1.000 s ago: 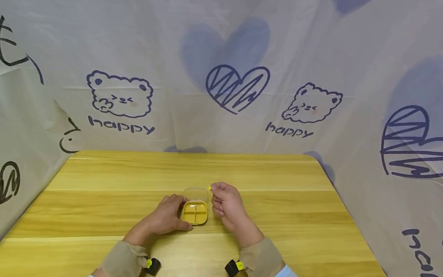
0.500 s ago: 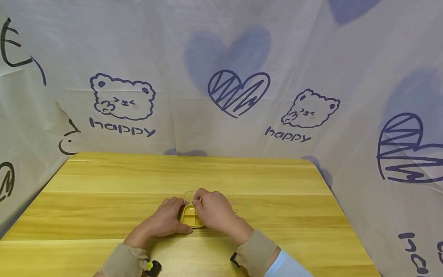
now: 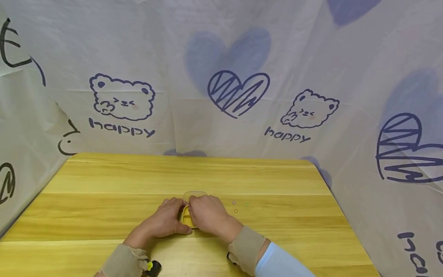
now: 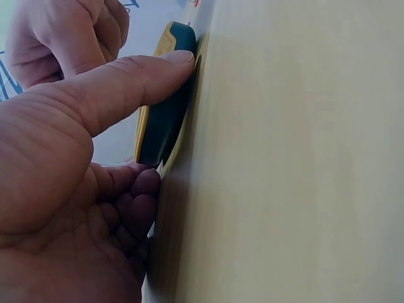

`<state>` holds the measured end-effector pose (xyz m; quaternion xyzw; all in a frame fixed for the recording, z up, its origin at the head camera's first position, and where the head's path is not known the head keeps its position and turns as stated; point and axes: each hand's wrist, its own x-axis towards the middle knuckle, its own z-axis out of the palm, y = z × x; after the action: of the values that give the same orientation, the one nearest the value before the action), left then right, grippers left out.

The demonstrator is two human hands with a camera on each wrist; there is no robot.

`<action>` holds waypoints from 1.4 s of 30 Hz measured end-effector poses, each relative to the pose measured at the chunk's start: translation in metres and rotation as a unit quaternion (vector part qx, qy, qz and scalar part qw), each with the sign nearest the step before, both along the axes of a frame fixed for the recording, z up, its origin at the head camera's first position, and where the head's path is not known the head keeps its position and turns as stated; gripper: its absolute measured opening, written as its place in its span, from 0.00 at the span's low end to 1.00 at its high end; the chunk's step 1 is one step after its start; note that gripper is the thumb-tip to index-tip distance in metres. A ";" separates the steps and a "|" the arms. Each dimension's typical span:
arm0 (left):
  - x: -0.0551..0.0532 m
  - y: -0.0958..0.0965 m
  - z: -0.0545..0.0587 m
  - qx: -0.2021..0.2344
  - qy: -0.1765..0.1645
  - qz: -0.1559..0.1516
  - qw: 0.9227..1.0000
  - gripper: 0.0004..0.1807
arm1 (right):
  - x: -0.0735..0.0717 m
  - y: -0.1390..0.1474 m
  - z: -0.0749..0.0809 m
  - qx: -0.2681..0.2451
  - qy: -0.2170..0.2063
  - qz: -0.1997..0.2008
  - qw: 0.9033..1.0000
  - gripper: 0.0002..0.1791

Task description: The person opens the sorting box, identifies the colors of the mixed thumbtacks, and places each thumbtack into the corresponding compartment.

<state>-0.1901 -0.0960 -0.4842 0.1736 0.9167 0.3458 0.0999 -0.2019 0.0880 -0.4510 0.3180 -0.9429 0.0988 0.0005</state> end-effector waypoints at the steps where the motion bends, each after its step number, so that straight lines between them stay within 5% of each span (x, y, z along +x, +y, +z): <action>1: 0.000 0.000 0.000 0.000 0.001 0.000 1.000 0.37 | -0.001 0.000 -0.001 0.002 0.002 0.001 1.000 0.07; 12: -0.001 0.000 0.000 -0.003 0.001 0.003 1.000 0.37 | -0.005 -0.003 -0.010 0.028 0.019 0.005 0.999 0.09; 17: 0.000 0.000 -0.001 0.000 -0.002 0.002 1.000 0.38 | -0.003 0.001 -0.008 0.000 0.001 -0.005 1.000 0.08; 32: 0.000 0.000 -0.001 0.008 0.008 0.006 1.000 0.38 | 0.008 0.050 0.003 -0.146 -0.040 -0.087 0.985 0.06; 42: -0.001 0.000 -0.002 0.005 0.005 0.010 1.000 0.40 | 0.005 0.088 0.008 -0.100 -0.023 -0.166 0.981 0.05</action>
<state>-0.1907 -0.0963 -0.4865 0.1669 0.9172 0.3500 0.0913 -0.1973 0.1757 -0.4431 0.1531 -0.9677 0.1986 0.0274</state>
